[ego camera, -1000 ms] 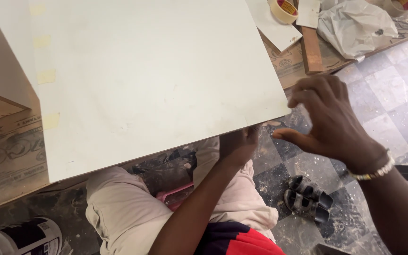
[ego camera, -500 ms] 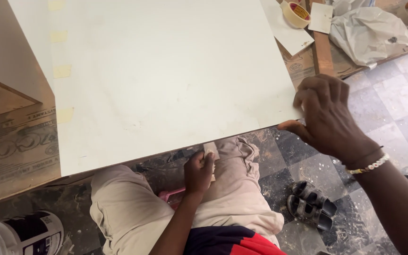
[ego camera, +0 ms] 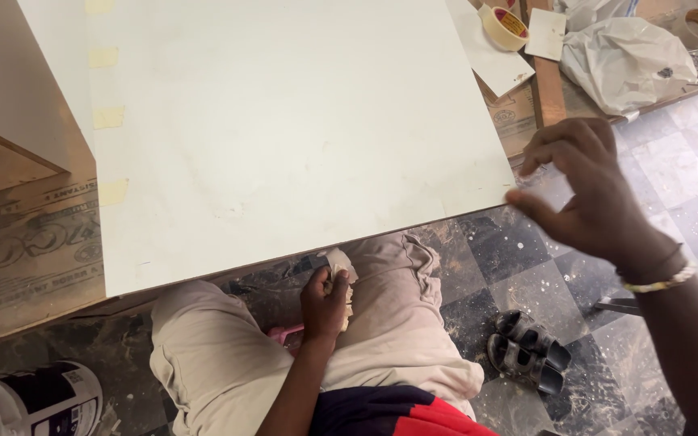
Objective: The person sits at a workbench holding a white board panel with masking tape on its edges. They hold a lump of white filler and rub it along the panel edges and corners, repositioning the panel between passes to treat different edges.
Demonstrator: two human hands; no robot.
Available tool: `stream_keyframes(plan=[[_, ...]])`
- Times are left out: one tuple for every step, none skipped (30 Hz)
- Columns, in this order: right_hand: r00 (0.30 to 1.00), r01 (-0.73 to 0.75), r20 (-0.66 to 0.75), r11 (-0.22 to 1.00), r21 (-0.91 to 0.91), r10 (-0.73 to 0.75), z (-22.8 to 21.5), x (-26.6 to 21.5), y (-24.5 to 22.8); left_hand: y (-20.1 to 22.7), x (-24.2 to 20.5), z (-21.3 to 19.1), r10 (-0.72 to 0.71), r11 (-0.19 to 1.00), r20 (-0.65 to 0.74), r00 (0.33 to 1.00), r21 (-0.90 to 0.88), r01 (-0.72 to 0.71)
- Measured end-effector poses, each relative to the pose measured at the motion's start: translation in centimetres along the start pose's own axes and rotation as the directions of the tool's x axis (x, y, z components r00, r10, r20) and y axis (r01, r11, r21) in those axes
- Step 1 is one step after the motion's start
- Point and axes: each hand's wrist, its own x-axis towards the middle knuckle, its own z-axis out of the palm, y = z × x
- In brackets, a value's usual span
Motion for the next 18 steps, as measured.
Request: stream_keyframes(plan=[[1.000, 0.000, -0.001, 1.000, 0.000, 0.000, -0.5, 0.4, -0.4, 0.0, 0.0, 0.0, 0.001, 1.000, 0.000, 1.000, 0.000, -0.001], [1.000, 0.013, 0.022, 1.000, 0.019, -0.013, -1.0, 0.8, -0.7, 0.0, 0.1, -0.1, -0.011, 1.000, 0.005, 1.000, -0.010, 0.011], [0.999, 0.023, 0.044, 0.999, 0.035, -0.025, -1.5, 1.2, -1.1, 0.0, 0.1, 0.0, -0.023, 1.000, 0.014, 1.000, -0.021, 0.024], [0.999, 0.022, 0.043, 0.999, 0.032, -0.023, -1.3, 1.0, -0.9, 0.2, 0.2, 0.2, -0.022, 1.000, 0.017, 1.000, -0.020, 0.022], [0.993, 0.078, 0.094, 0.994, -0.075, -0.071, -1.0, 0.9, -0.8, 0.4, 0.2, 0.3, -0.021, 0.999, 0.026, 0.999, -0.027, 0.021], [0.982, 0.139, 0.150, 0.974, -0.179, -0.113, -0.7, 0.8, -0.7, 0.5, 0.1, 0.4, -0.019, 0.999, 0.034, 0.999, -0.034, 0.021], [0.982, 0.143, 0.152, 0.974, -0.176, -0.116, -0.8, 1.1, -1.2, -0.2, 0.3, 0.4, -0.021, 0.999, 0.029, 0.999, -0.035, 0.022], [0.973, 0.150, 0.214, 0.947, -0.283, -0.090, -0.9, 1.5, -1.9, -0.9, 0.4, 0.5, -0.003, 1.000, 0.029, 1.000, -0.027, 0.003], [0.962, 0.159, 0.268, 0.909, -0.386, -0.054, -0.9, 1.7, -2.5, -1.6, 0.6, 0.4, 0.016, 1.000, 0.030, 0.999, -0.016, -0.015], [0.962, 0.159, 0.269, 0.910, -0.383, -0.055, -0.3, 0.5, -1.7, -1.7, 0.4, 0.4, 0.014, 1.000, 0.027, 1.000, -0.014, -0.014], [0.948, 0.099, 0.317, 0.915, -0.392, 0.034, 0.2, -0.5, -0.8, -1.7, 0.5, 0.7, 0.076, 0.997, 0.060, 0.995, -0.038, -0.073], [0.924, 0.038, 0.363, 0.913, -0.405, 0.123, 0.7, -1.6, 0.1, -1.8, 0.7, 1.0, 0.137, 0.989, 0.092, 0.986, -0.063, -0.131], [0.922, 0.037, 0.367, 0.914, -0.404, 0.125, 1.0, -3.2, -0.1, 0.5, -0.5, 1.5, 0.132, 0.990, 0.093, 0.987, -0.064, -0.126], [0.966, -0.013, 0.243, 0.956, -0.293, 0.087, 1.3, -4.7, -0.4, 2.8, -1.7, 2.1, 0.110, 0.992, 0.148, 0.983, -0.082, -0.099], [0.992, -0.046, 0.106, 0.983, -0.176, 0.066, 1.6, -6.2, -0.5, 5.1, -2.7, 2.8, 0.093, 0.992, 0.204, 0.975, -0.101, -0.074], [0.992, -0.046, 0.109, 0.983, -0.179, 0.066, 1.9, -5.9, -2.4, 6.2, -3.3, 3.3, 0.092, 0.992, 0.206, 0.974, -0.105, -0.072], [1.000, 0.024, 0.020, 1.000, 0.010, -0.024, 2.2, -5.8, -4.5, 7.2, -4.1, 3.8, 0.162, 0.986, 0.292, 0.943, -0.074, -0.146], [0.992, 0.111, -0.086, 0.975, 0.191, -0.096, 2.4, -5.6, -6.6, 8.3, -4.9, 4.3, 0.226, 0.973, 0.378, 0.898, -0.051, -0.223]])
